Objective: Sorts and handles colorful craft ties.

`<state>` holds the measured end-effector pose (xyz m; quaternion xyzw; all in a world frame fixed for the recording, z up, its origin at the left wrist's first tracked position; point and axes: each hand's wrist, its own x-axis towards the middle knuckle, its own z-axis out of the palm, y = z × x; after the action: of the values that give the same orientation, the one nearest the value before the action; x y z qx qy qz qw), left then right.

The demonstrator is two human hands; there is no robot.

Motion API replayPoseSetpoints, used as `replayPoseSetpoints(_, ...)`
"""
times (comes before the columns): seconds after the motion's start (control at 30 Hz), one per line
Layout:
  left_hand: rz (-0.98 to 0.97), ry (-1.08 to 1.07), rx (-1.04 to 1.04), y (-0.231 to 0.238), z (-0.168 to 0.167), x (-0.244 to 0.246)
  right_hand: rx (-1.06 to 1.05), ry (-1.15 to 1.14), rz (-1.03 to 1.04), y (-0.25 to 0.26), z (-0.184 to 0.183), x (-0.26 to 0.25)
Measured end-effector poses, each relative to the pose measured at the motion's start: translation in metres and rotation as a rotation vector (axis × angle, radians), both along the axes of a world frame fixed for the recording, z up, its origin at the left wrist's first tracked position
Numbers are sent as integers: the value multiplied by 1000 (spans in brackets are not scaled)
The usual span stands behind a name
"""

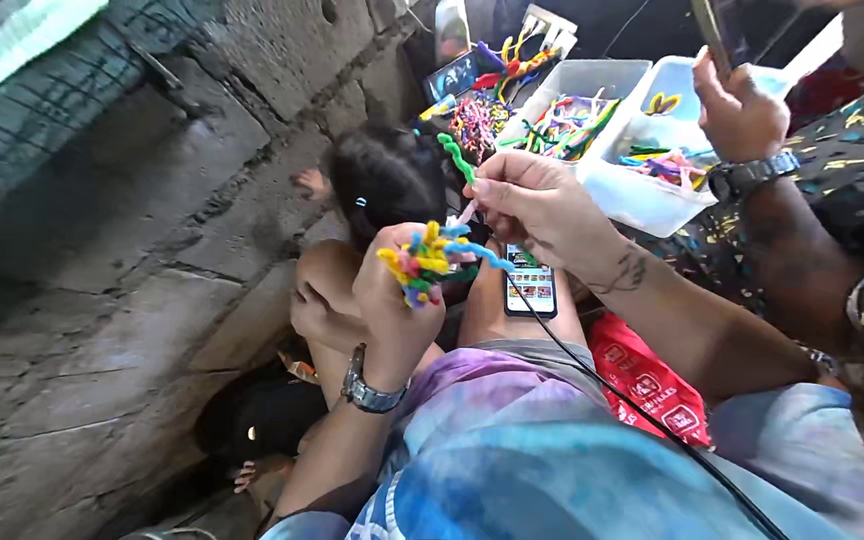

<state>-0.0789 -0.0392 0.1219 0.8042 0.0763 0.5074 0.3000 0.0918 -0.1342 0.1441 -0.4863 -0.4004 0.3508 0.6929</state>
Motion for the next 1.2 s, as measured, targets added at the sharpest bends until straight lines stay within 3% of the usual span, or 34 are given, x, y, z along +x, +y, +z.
replayPoseSetpoints(0.17, 12, 16, -37, 8, 4, -3, -14, -680, 20, -9, -10, 6)
replayPoseSetpoints(0.37, 132, 99, -156, 4, 3, -7, 148, -999, 73, -18, -17, 10)
replayPoseSetpoints(0.53, 156, 120, -156, 0, -2, -9, 64, -1222, 42, -34, -13, 10)
replayPoseSetpoints(0.67, 62, 98, -307, -2, 2, -10, 230, -1155, -52, -40, -11, 6)
replayPoseSetpoints(0.8, 46, 85, -499, -13, 8, -10, 360, -756, -216, -32, -17, -2)
replayPoseSetpoints(0.87, 51, 60, -411, -15, 3, -12, 312, -546, -298, -24, -23, -10)
replayPoseSetpoints(0.97, 102, 44, -119, -8, -4, -19, 174, -396, -341, -14, -30, -16)
replayPoseSetpoints(1.07, 142, 62, 162, 3, -4, -24, 62, -387, -294, -10, -34, -16)
replayPoseSetpoints(1.2, 162, 77, 264, 8, -4, -29, -97, -543, -129, -11, -33, -12)
